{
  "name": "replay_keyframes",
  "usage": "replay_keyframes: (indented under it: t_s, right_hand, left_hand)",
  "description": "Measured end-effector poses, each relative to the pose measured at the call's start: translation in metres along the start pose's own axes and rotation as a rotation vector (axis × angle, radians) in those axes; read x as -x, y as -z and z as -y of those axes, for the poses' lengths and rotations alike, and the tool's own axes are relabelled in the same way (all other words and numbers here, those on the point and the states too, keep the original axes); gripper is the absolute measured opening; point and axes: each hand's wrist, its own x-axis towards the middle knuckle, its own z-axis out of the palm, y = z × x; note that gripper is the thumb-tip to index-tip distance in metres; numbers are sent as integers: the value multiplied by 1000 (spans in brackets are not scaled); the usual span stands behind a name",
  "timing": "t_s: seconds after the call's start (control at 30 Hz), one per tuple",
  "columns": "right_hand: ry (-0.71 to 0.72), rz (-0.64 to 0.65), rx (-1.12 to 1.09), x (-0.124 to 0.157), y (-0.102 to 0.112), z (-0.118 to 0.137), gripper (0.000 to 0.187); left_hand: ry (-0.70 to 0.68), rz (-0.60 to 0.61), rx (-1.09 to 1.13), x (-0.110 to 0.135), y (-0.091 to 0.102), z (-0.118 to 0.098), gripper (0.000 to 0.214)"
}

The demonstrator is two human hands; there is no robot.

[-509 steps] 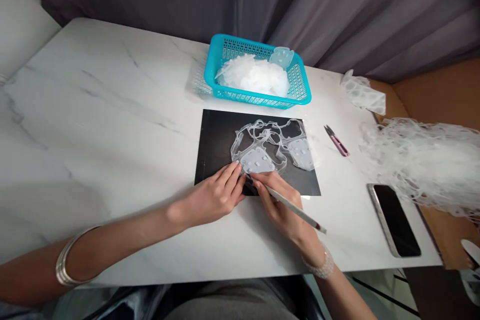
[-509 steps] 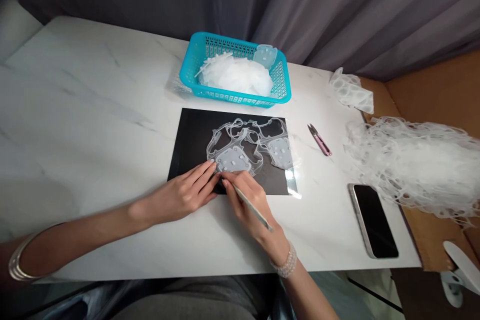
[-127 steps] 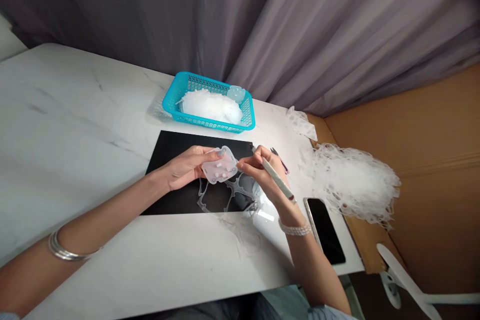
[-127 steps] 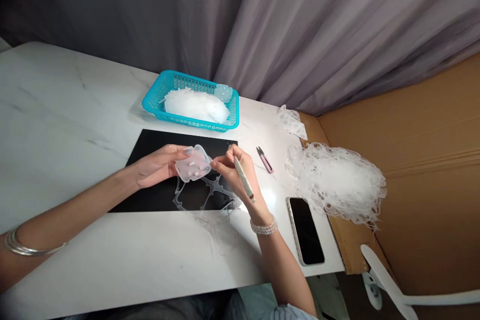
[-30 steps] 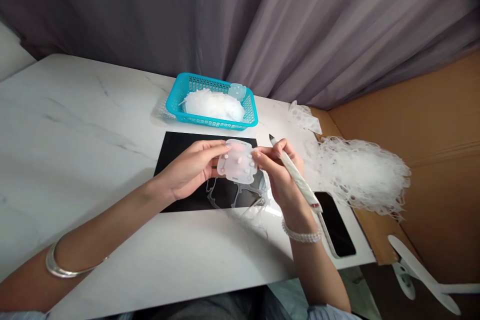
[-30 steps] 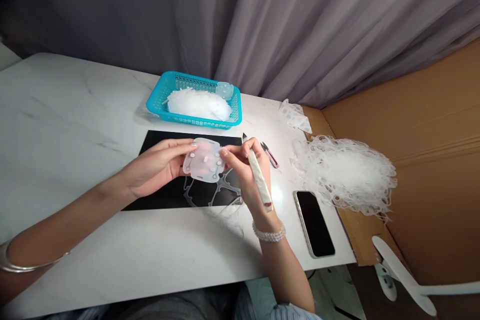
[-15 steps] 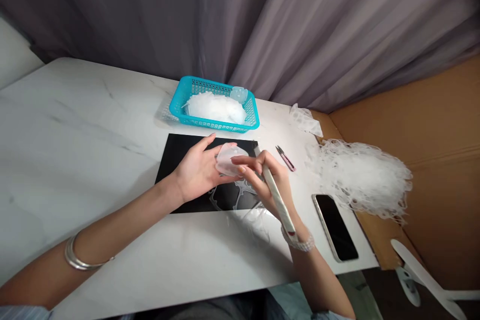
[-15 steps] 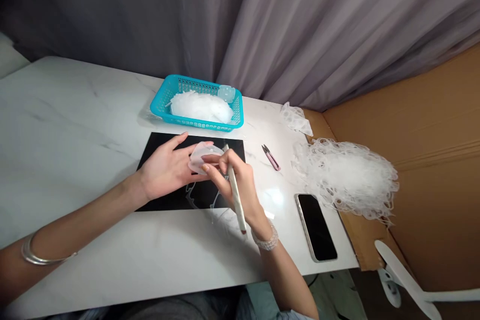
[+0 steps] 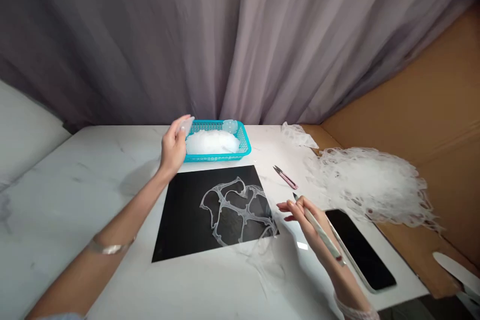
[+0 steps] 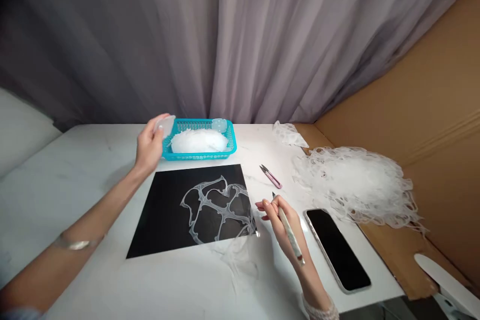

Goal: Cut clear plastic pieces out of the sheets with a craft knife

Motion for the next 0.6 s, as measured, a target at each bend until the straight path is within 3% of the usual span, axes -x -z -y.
replay_keyframes:
  t_s: [0.03,0.1,0.2,0.3,0.4,0.5,0.6]
  right_hand:
    - [8,12,13,3,0,-4,46]
    - [53,45,51,9,-1,-12,44]
    - [141,124,144,18,-2,-20,38]
    - [189,172,321,29,-1,-22,30]
    - [190,214,472,40,-3,-26,31]
    - [255,250,477,46,-13,-37,33]
    - [367,176,401,41,-30,-48,25]
  left_hand:
    - [-102,57,-255,-21,1,1,49]
    - [-115,168,-385,-51,-1,3,54]
    - [-88,268,-482,-55,-11,6,64]
    - [-120,325,-557,-12,-16,8,63]
    - [-121,521,-600,47,-14,11,56]
    - [-81,708,-620,91,-14,14,64]
    - [-53,781,-615,115,-28,14,55]
